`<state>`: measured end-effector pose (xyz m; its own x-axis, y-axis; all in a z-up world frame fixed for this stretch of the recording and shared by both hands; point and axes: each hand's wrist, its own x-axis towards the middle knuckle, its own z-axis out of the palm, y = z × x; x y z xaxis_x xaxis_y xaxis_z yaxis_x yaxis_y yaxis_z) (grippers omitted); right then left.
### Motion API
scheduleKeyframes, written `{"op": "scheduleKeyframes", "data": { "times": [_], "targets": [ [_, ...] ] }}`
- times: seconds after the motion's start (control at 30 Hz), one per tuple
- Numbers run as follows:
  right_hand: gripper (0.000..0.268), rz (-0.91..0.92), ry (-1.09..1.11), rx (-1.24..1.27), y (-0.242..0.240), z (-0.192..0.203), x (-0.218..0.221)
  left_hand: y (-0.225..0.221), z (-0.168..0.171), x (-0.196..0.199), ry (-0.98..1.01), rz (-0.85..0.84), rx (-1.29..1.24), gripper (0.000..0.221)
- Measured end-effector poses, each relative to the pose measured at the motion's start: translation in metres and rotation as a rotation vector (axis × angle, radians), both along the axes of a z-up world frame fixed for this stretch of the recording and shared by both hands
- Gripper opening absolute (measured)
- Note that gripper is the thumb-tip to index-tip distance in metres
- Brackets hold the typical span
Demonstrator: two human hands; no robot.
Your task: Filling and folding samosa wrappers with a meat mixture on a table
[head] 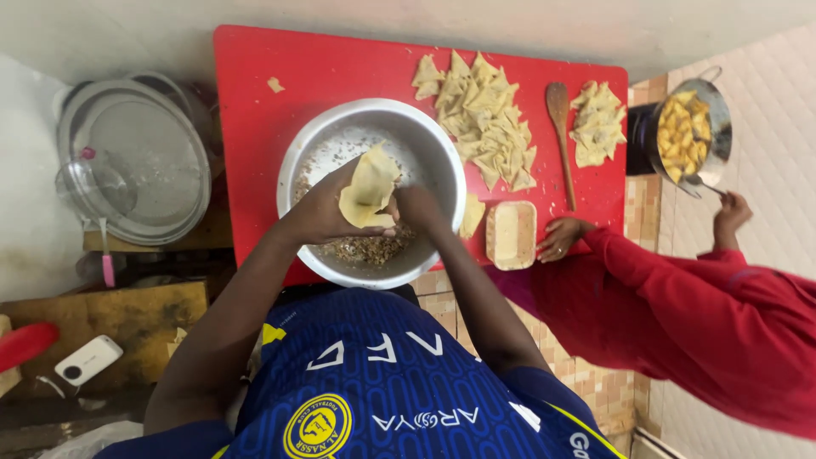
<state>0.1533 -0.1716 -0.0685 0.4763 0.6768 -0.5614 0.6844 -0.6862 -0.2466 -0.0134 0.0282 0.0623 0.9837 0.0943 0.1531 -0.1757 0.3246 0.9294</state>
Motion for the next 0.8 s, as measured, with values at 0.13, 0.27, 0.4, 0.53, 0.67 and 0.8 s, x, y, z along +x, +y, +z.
{"op": "scheduleKeyframes", "data": {
  "times": [0.13,0.27,0.4,0.53,0.67,0.8],
  "targets": [
    [0.026,0.074,0.099,-0.095,-0.004,-0.044,-0.036,0.037,-0.018,-0.010,0.056,-0.040,-0.113,0.110],
    [0.023,-0.192,0.255,-0.023,0.000,-0.022,-0.041,0.031,-0.004,-0.010,0.018,-0.074,-0.175,0.102],
    [0.060,-0.255,0.408,0.125,0.011,0.007,-0.039,0.038,0.014,-0.012,-0.005,-0.101,-0.117,0.090],
    [0.043,0.129,0.205,-0.002,0.002,-0.018,-0.041,0.038,0.000,-0.011,0.007,-0.079,-0.134,0.087],
    [0.038,0.097,0.227,0.027,-0.007,-0.017,-0.048,0.040,0.006,-0.015,0.012,-0.065,-0.042,0.096],
    [0.048,0.165,0.198,-0.046,-0.019,-0.067,-0.036,0.041,0.004,-0.014,0.011,-0.055,-0.060,0.097]
  ]
}}
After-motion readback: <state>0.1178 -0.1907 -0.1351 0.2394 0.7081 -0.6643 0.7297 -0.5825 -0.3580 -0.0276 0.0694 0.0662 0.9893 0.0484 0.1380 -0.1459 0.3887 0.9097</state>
